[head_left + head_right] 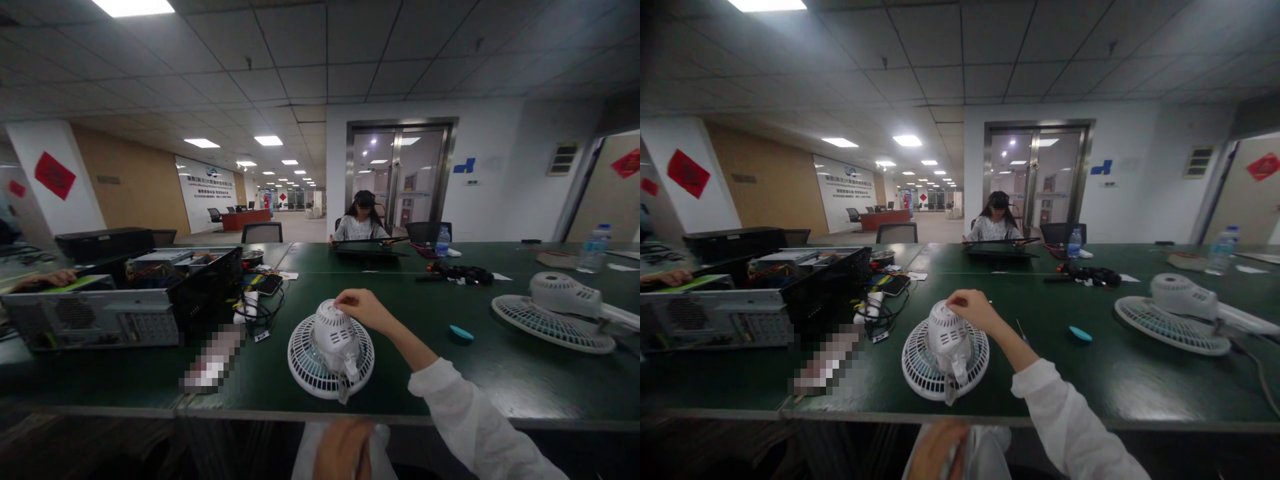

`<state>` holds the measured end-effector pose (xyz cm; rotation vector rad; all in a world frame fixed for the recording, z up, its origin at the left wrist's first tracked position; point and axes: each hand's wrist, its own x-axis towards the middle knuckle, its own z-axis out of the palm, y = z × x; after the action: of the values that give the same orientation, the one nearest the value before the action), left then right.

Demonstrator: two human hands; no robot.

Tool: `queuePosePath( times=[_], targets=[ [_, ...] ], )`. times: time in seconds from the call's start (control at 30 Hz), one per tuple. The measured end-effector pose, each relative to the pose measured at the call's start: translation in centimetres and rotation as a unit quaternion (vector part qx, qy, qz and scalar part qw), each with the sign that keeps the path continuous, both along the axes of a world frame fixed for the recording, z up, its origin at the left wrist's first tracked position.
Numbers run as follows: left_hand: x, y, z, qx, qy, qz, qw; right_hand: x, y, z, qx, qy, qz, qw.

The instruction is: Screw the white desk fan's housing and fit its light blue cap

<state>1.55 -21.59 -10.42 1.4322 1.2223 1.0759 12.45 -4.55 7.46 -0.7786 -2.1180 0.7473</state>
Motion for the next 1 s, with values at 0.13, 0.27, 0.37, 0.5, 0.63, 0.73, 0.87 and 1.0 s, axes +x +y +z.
queuePosePath(
  times=[0.13,0.27,0.37,0.5,0.63,0.73,0.87,1.0],
  targets=[
    [-3.2,4.9,9.0,0.285,0.065,0.238,0.926,0.0,-0.2,0.5,0.023,-0.034,-0.01,0.999],
    [-5.0,11.3,13.5,0.265,0.012,0.324,0.908,-0.1,-0.4,1.0,0.049,-0.077,-0.002,0.996],
    [-5.3,14.4,11.8,0.176,-0.031,0.273,0.945,-0.1,-0.6,1.1,0.064,-0.092,-0.006,0.994],
    [-5.5,15.9,8.5,0.151,-0.029,0.258,0.954,-0.1,-0.9,0.9,0.081,-0.096,-0.009,0.992],
    [-6.0,16.6,7.5,0.146,-0.036,0.256,0.955,-0.2,-1.1,0.7,0.091,-0.096,-0.011,0.991],
    [-6.2,17.1,7.5,0.144,-0.041,0.256,0.955,-0.5,-1.3,0.8,0.093,-0.099,-0.008,0.991],
    [-6.2,17.3,7.2,0.145,-0.046,0.252,0.956,-0.7,-1.2,0.9,0.094,-0.103,-0.01,0.99],
    [-6.1,17.2,6.9,0.151,-0.049,0.245,0.956,-1.0,-0.8,0.7,0.075,-0.091,-0.015,0.993]
  ],
)
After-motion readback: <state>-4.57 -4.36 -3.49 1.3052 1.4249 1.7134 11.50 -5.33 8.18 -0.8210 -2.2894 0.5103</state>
